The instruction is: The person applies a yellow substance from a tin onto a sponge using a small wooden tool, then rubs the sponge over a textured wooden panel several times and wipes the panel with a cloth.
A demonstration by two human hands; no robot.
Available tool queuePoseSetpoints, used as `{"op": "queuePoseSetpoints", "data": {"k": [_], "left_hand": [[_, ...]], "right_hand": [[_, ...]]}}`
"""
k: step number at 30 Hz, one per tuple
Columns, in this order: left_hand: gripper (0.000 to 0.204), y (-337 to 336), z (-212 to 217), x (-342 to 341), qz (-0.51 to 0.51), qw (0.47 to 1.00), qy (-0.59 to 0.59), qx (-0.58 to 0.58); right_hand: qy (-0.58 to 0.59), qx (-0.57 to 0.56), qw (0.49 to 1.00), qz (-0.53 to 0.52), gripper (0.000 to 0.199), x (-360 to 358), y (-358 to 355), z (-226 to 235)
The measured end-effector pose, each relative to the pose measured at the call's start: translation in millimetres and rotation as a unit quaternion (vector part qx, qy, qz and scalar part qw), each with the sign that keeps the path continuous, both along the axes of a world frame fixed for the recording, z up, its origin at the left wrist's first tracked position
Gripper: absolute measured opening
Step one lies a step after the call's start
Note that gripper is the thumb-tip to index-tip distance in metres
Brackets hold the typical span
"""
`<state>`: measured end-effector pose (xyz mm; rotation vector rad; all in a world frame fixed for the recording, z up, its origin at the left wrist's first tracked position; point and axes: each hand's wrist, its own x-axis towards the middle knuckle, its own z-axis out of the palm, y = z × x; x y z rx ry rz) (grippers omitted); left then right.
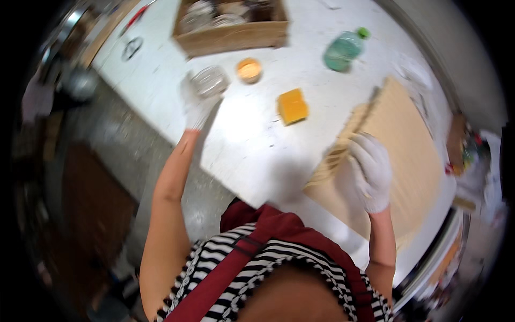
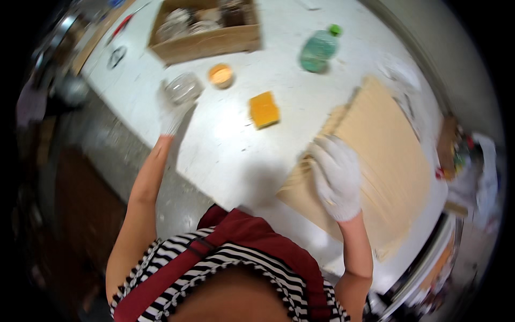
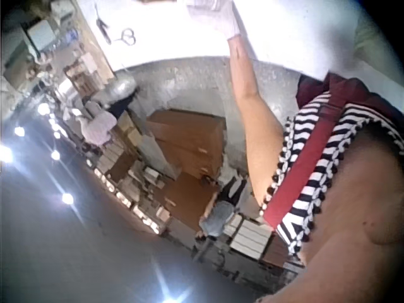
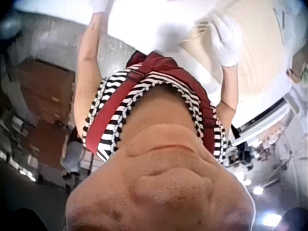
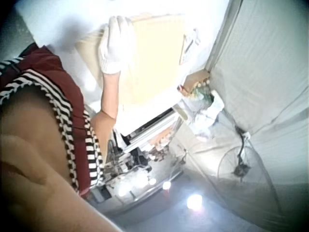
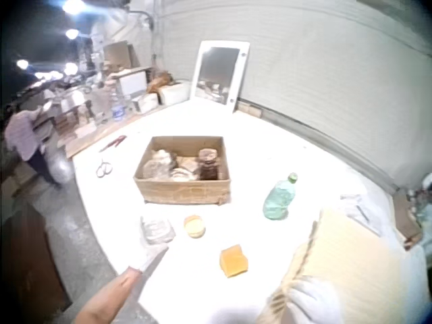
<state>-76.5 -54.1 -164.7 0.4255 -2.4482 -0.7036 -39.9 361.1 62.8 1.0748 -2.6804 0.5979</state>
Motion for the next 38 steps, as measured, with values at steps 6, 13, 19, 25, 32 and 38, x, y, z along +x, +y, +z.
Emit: {"op": "queuePoseSetpoints", "data": {"k": [6,13,19,25,32,38], "left_hand": [[0.093,61.8,58.2,19.4,-0.108,0.954,0.084,0.268],[0.103,99.6,33.8,-27.6,-0.138,0.960,0.025,0.244],[0.108,122.8,21.8,-56.8,-0.066,0.957,0.006,0.282],[0.101,99.8,-9.1,-76.5,-0.009,0.956,0.044,0.291],[0.095,119.0,26.5,-71.6,-0.025,0.947,0.089,0.308],[0.098,137.3,90.7,-47.6,-0.067,0.945,0.112,0.301]], "right_hand": [[-0.022,-0.046,0.999,0.016,0.023,-19.9,-14.3,-7.5],[0.121,0.046,0.983,-0.134,0.029,-20.8,63.4,-14.2],[-0.021,0.076,0.894,-0.440,0.037,-178.2,261.0,-30.5],[-0.076,0.131,0.851,-0.502,0.038,-274.1,291.6,-82.0],[-0.113,0.181,0.808,-0.549,0.031,-296.0,287.7,-88.0],[-0.046,0.114,0.835,-0.537,0.035,-317.0,316.4,-90.0]]}}
